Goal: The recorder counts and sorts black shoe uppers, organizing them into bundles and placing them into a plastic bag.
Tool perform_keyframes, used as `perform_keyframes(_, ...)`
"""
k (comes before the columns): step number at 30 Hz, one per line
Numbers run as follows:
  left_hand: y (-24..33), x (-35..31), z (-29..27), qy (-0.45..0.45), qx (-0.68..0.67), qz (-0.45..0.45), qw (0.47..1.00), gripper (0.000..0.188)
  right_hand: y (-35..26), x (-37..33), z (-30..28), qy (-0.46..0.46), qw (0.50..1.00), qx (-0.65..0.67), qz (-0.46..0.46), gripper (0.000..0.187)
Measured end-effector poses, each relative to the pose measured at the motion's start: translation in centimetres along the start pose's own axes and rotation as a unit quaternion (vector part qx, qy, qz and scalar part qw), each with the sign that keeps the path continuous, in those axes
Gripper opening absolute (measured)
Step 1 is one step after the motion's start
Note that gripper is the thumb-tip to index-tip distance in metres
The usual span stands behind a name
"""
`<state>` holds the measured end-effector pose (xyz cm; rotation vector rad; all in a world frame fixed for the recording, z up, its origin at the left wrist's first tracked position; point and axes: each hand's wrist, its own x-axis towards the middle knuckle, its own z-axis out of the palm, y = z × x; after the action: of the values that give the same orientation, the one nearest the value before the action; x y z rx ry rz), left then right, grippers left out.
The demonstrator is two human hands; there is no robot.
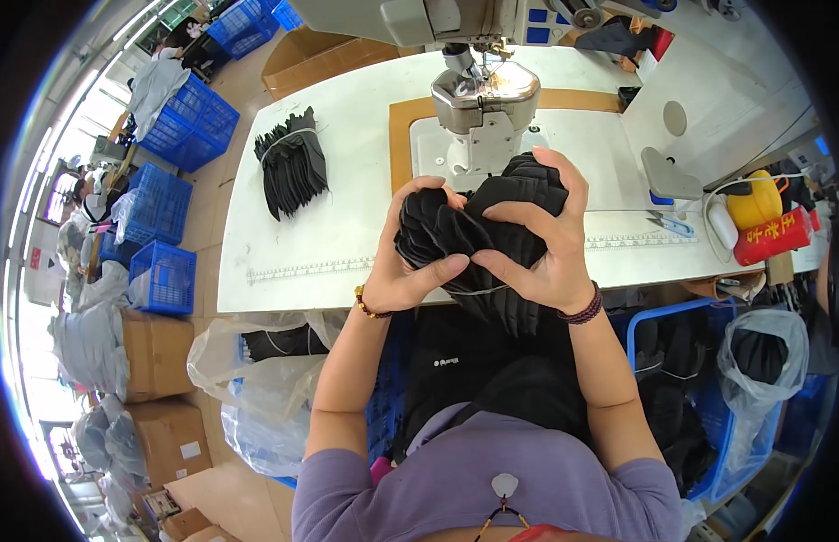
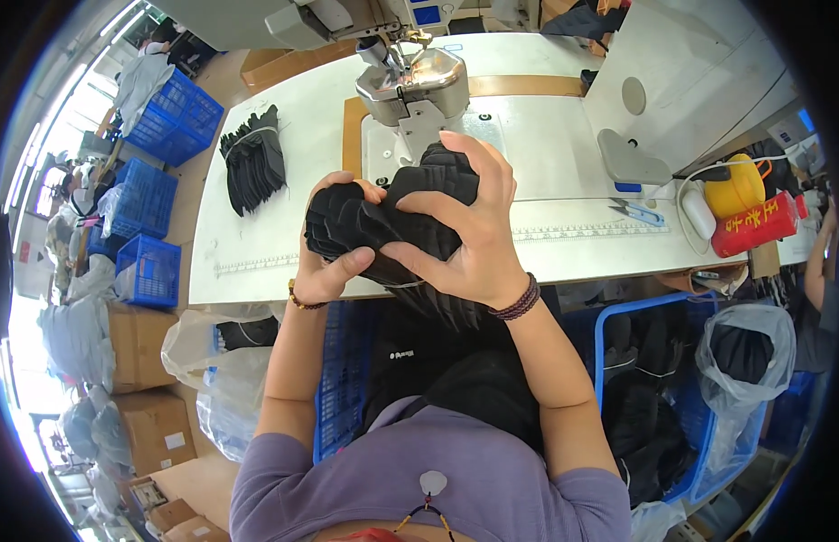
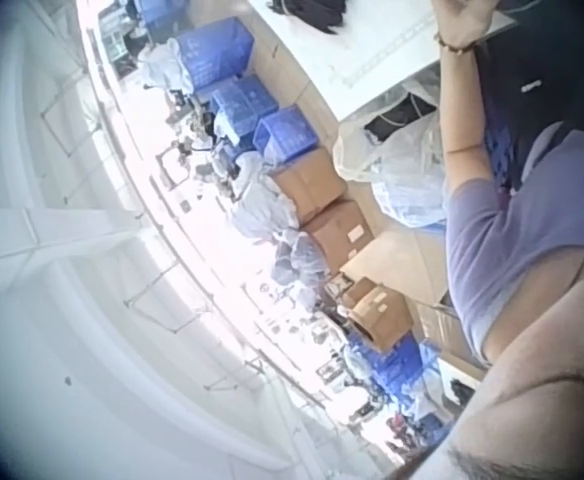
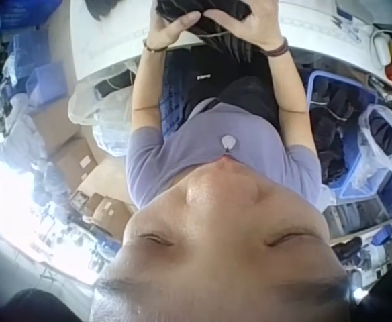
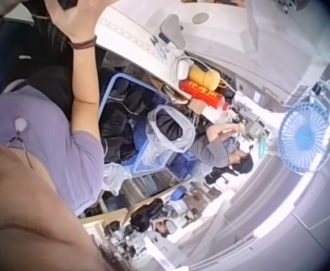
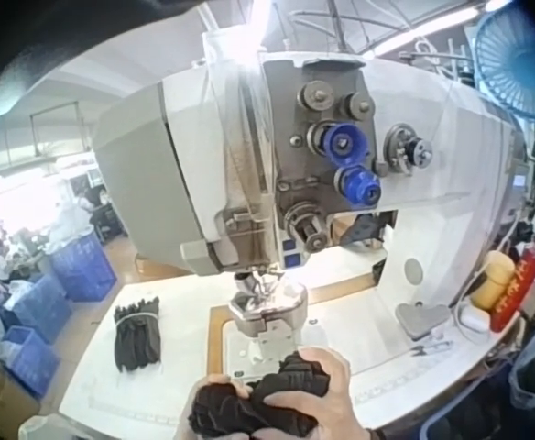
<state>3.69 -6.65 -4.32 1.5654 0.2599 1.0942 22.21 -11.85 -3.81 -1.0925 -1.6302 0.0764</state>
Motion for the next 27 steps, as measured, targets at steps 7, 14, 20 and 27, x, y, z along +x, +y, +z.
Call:
perform_keyframes(7,-0.08,-0.11,0.42,0.018,-0.014,-0.022,0.999,0.073,-0.26,-0.03,-0.13,0.000,1.000,-0.001,0.004,0.030)
perform_keyframes(14,-0.10,0.17,0.64,0.008,0.034,-0.006,0.999,0.076,-0.38,0.16,-0.08,0.018,0.999,0.018,0.026,0.028)
perform_keyframes(20,-0.01,0.27,0.80,-0.002,0.066,0.002,0.998,0.077,-0.47,0.10,0.00,0.025,0.999,0.012,0.025,0.029)
perform_keyframes(27,-0.12,0.19,0.52,-0.007,0.055,0.002,0.998,0.078,-0.24,0.01,-0.18,0.024,1.000,0.011,0.011,0.025)
